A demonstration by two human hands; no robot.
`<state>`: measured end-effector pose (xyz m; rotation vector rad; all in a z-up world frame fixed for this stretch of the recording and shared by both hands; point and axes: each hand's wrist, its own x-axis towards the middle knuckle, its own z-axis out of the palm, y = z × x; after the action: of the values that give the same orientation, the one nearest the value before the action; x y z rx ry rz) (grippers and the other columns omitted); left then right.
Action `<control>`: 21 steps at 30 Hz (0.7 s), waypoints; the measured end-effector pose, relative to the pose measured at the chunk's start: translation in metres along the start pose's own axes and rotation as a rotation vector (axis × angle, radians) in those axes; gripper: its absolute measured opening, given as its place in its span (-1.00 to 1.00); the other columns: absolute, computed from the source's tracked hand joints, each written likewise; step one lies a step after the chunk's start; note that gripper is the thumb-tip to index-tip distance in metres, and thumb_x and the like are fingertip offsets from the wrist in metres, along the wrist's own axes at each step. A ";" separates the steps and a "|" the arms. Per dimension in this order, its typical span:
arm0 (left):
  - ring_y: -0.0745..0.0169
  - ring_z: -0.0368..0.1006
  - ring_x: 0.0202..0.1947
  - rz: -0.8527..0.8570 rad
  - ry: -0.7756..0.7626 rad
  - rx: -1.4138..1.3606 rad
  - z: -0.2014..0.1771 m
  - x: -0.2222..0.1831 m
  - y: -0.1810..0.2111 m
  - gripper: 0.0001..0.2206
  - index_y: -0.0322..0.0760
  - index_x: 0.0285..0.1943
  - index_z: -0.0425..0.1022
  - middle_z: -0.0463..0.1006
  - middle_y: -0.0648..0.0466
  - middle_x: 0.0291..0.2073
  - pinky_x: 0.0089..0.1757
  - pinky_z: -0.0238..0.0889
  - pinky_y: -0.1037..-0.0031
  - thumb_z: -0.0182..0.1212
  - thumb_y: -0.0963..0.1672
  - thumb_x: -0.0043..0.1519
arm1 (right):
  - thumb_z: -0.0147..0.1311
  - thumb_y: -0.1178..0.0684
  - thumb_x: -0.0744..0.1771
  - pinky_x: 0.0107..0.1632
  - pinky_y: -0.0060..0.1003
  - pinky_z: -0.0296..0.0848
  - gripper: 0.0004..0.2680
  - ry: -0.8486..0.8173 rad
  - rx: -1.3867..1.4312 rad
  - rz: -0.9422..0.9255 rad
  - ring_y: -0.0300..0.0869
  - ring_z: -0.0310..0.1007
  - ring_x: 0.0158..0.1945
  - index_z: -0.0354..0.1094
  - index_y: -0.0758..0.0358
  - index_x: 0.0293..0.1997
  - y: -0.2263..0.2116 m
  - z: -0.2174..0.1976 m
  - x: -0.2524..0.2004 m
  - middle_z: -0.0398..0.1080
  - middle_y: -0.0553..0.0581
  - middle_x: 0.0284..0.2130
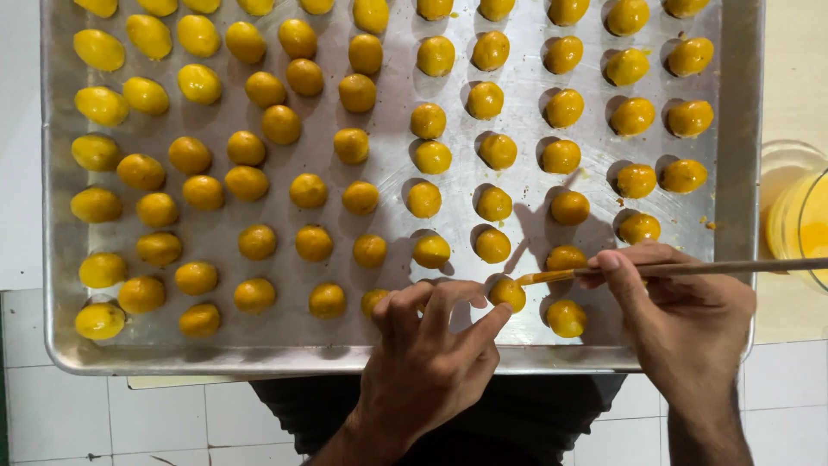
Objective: Applying egg wash glaze to small round pastries on a baking tray using a brush.
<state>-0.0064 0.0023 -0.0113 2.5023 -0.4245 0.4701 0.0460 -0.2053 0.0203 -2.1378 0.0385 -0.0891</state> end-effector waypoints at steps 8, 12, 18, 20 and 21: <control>0.05 0.19 -0.04 0.017 -0.008 0.052 -0.004 0.004 0.001 -0.67 0.13 -0.09 0.61 0.39 0.25 -0.05 -0.09 0.00 0.17 0.33 -0.18 -0.02 | 0.14 0.33 0.34 -0.17 -0.36 0.49 -0.94 -0.091 0.200 -0.134 -0.10 0.53 -0.35 0.44 0.50 -0.33 -0.008 0.012 0.005 0.53 0.27 -0.41; 0.07 0.18 -0.03 0.012 0.011 0.046 -0.004 0.004 0.001 -0.66 0.13 -0.10 0.61 0.39 0.27 -0.05 -0.08 0.01 0.19 0.31 -0.20 -0.03 | 0.14 0.28 0.36 -0.26 -0.45 0.51 -0.92 -0.087 0.125 -0.057 -0.18 0.55 -0.38 0.50 0.50 -0.29 -0.008 0.007 0.007 0.55 0.25 -0.43; 0.03 0.20 -0.03 0.027 -0.003 0.037 0.000 0.001 0.001 -0.65 0.12 -0.07 0.63 0.43 0.24 -0.04 -0.10 -0.01 0.14 0.36 -0.19 -0.03 | 0.15 0.28 0.41 -0.12 -0.43 0.45 -0.87 0.006 0.027 0.003 -0.19 0.50 -0.30 0.50 0.46 -0.34 -0.007 -0.003 0.002 0.53 0.23 -0.39; 0.05 0.20 -0.01 0.011 0.017 0.047 0.002 0.000 0.001 -0.67 0.15 -0.09 0.62 0.42 0.28 -0.04 -0.08 -0.02 0.17 0.35 -0.17 -0.02 | 0.17 0.28 0.38 -0.02 -0.38 0.52 -0.91 -0.001 0.042 -0.082 -0.16 0.54 -0.27 0.50 0.46 -0.31 -0.005 -0.001 0.001 0.54 0.24 -0.36; 0.05 0.20 -0.01 0.015 0.020 0.048 0.001 0.001 0.001 -0.67 0.15 -0.09 0.62 0.42 0.28 -0.04 -0.08 -0.02 0.17 0.35 -0.17 -0.02 | 0.17 0.28 0.38 -0.02 -0.38 0.52 -0.91 0.003 0.043 -0.084 -0.16 0.54 -0.27 0.50 0.46 -0.31 -0.005 0.001 0.000 0.54 0.24 -0.36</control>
<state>-0.0060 0.0002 -0.0114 2.5399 -0.4291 0.5161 0.0458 -0.2019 0.0242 -2.0963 -0.0514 -0.1408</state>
